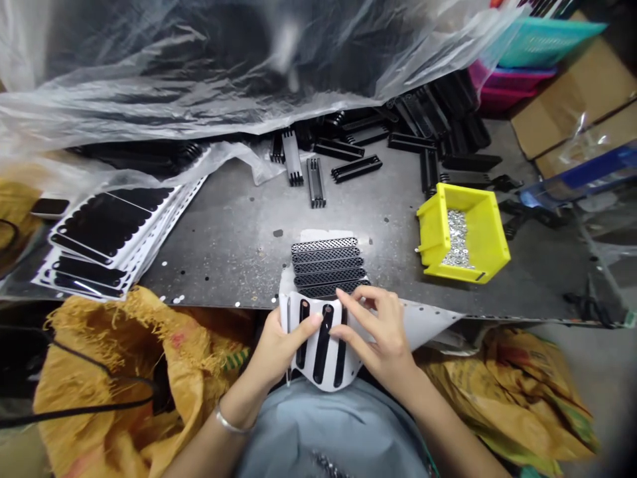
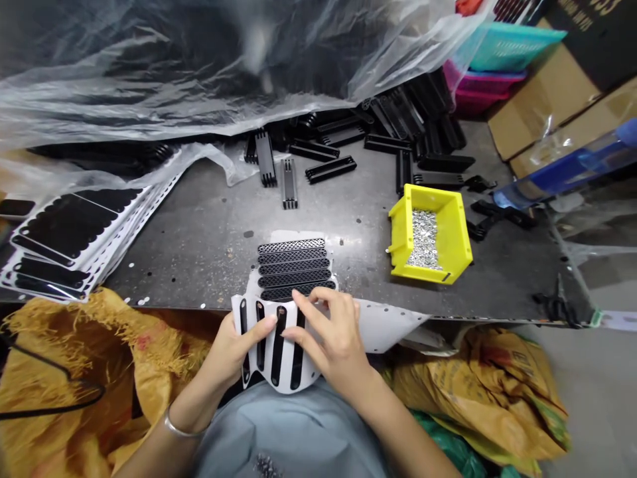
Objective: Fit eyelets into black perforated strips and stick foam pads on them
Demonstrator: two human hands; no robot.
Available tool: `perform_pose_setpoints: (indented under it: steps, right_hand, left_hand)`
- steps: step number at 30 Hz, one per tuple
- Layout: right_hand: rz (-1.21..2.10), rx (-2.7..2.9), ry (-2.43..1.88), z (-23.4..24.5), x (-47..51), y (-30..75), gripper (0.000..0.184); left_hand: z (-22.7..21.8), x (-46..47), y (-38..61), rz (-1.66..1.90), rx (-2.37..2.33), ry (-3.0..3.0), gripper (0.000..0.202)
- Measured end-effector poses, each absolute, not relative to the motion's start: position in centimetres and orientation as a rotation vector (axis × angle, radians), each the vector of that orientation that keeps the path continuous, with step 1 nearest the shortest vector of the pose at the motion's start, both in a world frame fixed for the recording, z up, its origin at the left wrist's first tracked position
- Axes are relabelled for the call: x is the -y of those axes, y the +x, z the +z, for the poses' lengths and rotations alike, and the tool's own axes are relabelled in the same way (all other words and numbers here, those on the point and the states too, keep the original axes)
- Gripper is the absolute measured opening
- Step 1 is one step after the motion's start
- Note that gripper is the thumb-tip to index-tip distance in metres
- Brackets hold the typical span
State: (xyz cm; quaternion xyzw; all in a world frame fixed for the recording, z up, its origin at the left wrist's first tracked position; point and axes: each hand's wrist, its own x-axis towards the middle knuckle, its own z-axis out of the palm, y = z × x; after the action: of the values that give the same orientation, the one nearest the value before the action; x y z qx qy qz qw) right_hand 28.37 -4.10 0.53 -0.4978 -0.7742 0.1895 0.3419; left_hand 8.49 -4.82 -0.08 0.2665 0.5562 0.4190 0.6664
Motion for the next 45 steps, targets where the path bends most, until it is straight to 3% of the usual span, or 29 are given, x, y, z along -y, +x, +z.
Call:
perform_pose_setpoints:
  steps: [4,8,12,13,16,21,25,39,45]
  right_hand:
    - [0.804,1.765,-1.211,-0.5,4.1,27.3,0.056]
    - [0.809,1.75,-1.069,-0.4,4.9,28.0,0.05]
    - [1.143,1.562,-0.93,1.5,4.9,31.6,0.014]
    - [1.21,1.436,-0.948,2.0,4.6,32.4,0.012]
    - [1.148,1.418,-1.109,2.7,2.9,32.8,0.017]
    - [0.622,2.177,-1.096,1.3,-0.4,28.4,0.042]
    - [0.407,2.435,-0.862,0.6,-1.9,26.5,0.024]
    - [0.366,2.566,-0.858,0.8,-2.9,26.9,0.022]
    - [0.902,2.143,-1.157,0.9,-2.5,31.6,0.02]
  left_hand:
    - [0.3,5.0,9.6,0.965,-1.171,0.355,0.05]
    - [0.3,5.3,9.8,0.964,-1.271,0.239,0.053]
    - [0.1,6.1,7.4,1.045,-1.631,0.72,0.044]
    - [0.0,6.3,6.6,1.027,-1.674,0.904,0.038]
    - [-0.1,6.4,5.0,0.859,-1.562,1.232,0.02]
    - [-0.7,4.9,5.0,0.881,-1.602,1.201,0.017]
    - [-1.1,3.8,5.4,0.915,-1.666,1.193,0.019]
    - [-0.7,2.6,6.2,0.883,-1.639,1.123,0.022]
    - [-0.9,2.5,6.2,0.848,-1.684,1.149,0.023]
